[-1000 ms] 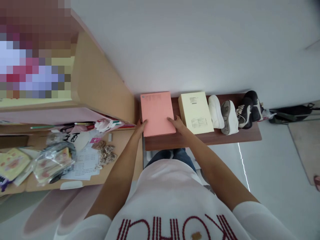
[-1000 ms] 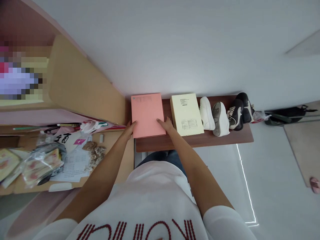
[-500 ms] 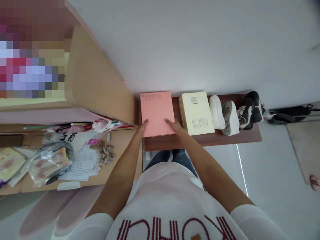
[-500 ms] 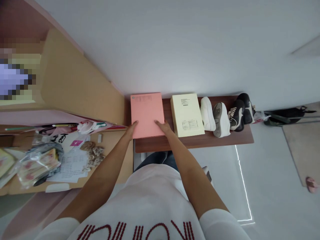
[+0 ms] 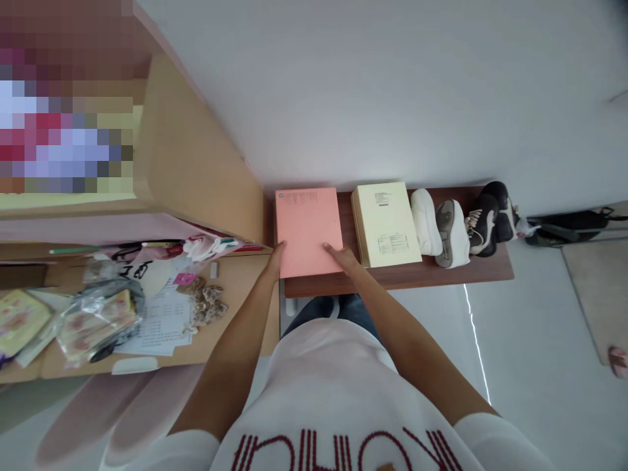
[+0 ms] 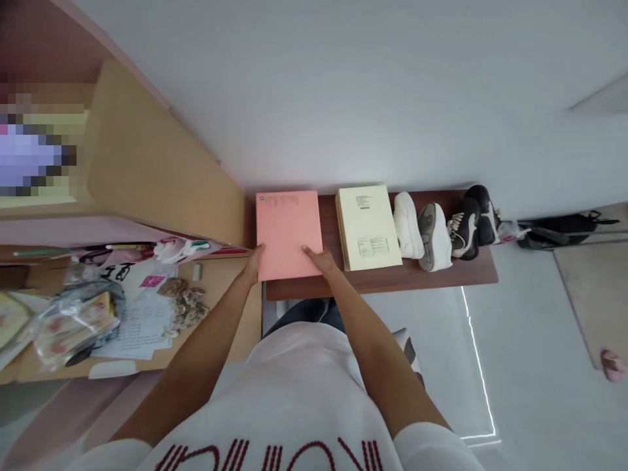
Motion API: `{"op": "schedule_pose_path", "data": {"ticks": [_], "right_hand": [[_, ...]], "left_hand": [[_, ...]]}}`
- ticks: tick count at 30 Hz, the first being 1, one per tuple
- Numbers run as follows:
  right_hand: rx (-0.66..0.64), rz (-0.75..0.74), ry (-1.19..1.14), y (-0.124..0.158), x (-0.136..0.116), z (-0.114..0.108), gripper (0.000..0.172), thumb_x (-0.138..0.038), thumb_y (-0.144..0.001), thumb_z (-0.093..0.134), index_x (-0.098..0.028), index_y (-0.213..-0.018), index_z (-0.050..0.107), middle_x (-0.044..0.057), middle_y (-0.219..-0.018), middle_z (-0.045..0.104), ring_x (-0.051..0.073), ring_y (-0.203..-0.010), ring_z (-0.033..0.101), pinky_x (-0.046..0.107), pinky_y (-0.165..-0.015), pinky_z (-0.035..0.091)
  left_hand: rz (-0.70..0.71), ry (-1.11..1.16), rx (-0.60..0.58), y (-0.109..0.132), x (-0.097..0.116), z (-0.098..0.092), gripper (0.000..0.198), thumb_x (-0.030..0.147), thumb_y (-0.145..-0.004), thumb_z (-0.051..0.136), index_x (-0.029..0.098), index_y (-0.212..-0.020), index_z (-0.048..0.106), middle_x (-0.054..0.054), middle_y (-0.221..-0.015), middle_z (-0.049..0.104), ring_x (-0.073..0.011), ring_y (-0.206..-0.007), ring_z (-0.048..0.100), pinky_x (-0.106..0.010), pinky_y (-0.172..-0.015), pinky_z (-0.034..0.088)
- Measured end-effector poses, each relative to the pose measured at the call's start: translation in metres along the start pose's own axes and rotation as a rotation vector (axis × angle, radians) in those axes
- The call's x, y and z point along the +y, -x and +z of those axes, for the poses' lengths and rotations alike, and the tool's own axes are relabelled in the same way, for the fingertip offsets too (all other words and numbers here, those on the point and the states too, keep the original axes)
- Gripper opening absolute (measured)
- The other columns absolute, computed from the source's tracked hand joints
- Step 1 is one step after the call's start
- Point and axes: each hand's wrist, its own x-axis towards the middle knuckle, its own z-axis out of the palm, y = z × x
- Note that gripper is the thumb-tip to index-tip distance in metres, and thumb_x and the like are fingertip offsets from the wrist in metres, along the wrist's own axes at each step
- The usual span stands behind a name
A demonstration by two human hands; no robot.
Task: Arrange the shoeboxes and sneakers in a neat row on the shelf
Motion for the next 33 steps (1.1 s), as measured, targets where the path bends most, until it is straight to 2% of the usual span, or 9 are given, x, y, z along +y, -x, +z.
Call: {"op": "schedule_pose_path", "data": {"ticks": [4,8,12,16,19,22,25,29,33], "right_hand": [[-0.01,0.006,-0.071,0.01,0.002,-0.003,0.076,-0.062,-0.075,0.075,-0.012,-0.13,0.06,0.016,-0.128,0.068,0.024,-0.116,0.068,0.042,-0.102,0.054],[-0.033,-0.001,-0.088,0.016,0.006,-0.006,0.077,-0.063,-0.075,0.074,-0.013,-0.132,0.06,0.016,-0.129,0.068,0.026,-0.117,0.067,0.045,-0.1,0.055],[-0.047,-0.032,-0.084,0.02,0.009,-0.01,0.086,-0.067,-0.074,0.072,-0.015,-0.14,0.053,0.017,-0.134,0.064,0.027,-0.121,0.064,0.046,-0.103,0.052],[0.1,-0.078,0.128,0.024,0.009,-0.012,0.107,-0.072,-0.076,0.067,-0.015,-0.156,0.025,0.021,-0.157,0.038,0.029,-0.145,0.04,0.048,-0.118,0.034],[0.182,-0.169,0.319,0.028,0.007,-0.01,0.107,-0.075,-0.082,0.055,-0.012,-0.159,0.015,0.021,-0.165,0.018,0.032,-0.154,0.015,0.052,-0.123,0.017],[0.201,-0.243,0.438,0.032,0.003,-0.005,0.096,-0.073,-0.088,0.047,-0.014,-0.159,0.018,0.018,-0.167,0.01,0.033,-0.155,0.002,0.057,-0.123,0.009],[0.162,-0.255,0.471,0.034,-0.003,0.0,0.089,-0.07,-0.091,0.044,-0.018,-0.159,0.02,0.015,-0.168,0.008,0.032,-0.156,-0.002,0.059,-0.122,0.008],[0.092,-0.21,0.4,0.037,-0.015,0.0,0.093,-0.076,-0.087,0.045,-0.023,-0.159,0.022,0.011,-0.169,0.007,0.031,-0.156,-0.001,0.056,-0.124,0.005],[0.01,-0.136,0.298,0.044,-0.033,-0.004,0.1,-0.081,-0.081,0.049,-0.026,-0.16,0.02,0.009,-0.169,0.007,0.029,-0.156,-0.003,0.053,-0.124,0.002]], "left_hand": [[0.023,0.044,-0.016,0.011,-0.002,0.0,0.063,0.067,-0.087,0.052,0.015,-0.117,0.069,-0.017,-0.113,0.074,-0.0358,-0.119,0.065,-0.049,-0.101,0.053],[0.037,0.081,0.066,0.013,-0.004,-0.002,0.066,0.071,-0.087,0.046,0.014,-0.11,0.069,-0.015,-0.103,0.076,-0.0355,-0.111,0.068,-0.049,-0.093,0.056],[0.046,0.06,0.038,0.015,-0.008,-0.01,0.062,0.07,-0.084,0.052,0.015,-0.103,0.069,-0.013,-0.1,0.076,-0.0323,-0.105,0.07,-0.043,-0.088,0.057],[0.1,-0.005,0.115,0.019,-0.009,-0.018,0.053,0.064,-0.078,0.064,0.015,-0.096,0.068,-0.01,-0.092,0.076,-0.0293,-0.102,0.071,-0.038,-0.086,0.056],[0.111,-0.011,0.134,0.023,-0.009,-0.018,0.049,0.06,-0.076,0.068,0.015,-0.096,0.068,-0.009,-0.09,0.076,-0.0298,-0.104,0.07,-0.038,-0.086,0.057],[0.09,0.031,0.094,0.027,-0.01,-0.012,0.046,0.058,-0.081,0.063,0.017,-0.101,0.069,-0.008,-0.092,0.076,-0.0303,-0.104,0.07,-0.04,-0.088,0.057],[0.063,0.125,0.042,0.033,-0.009,-0.005,0.046,0.057,-0.085,0.058,0.018,-0.11,0.068,-0.009,-0.098,0.076,-0.0302,-0.106,0.07,-0.043,-0.091,0.057],[0.023,0.184,-0.083,0.046,-0.003,0.004,0.057,0.061,-0.09,0.048,0.019,-0.124,0.065,-0.01,-0.109,0.075,-0.0309,-0.112,0.068,-0.049,-0.095,0.055],[0.0,0.157,-0.151,0.053,0.002,0.02,0.07,0.071,-0.09,0.04,0.017,-0.127,0.066,-0.012,-0.107,0.076,-0.0336,-0.114,0.067,-0.05,-0.094,0.056]]}}
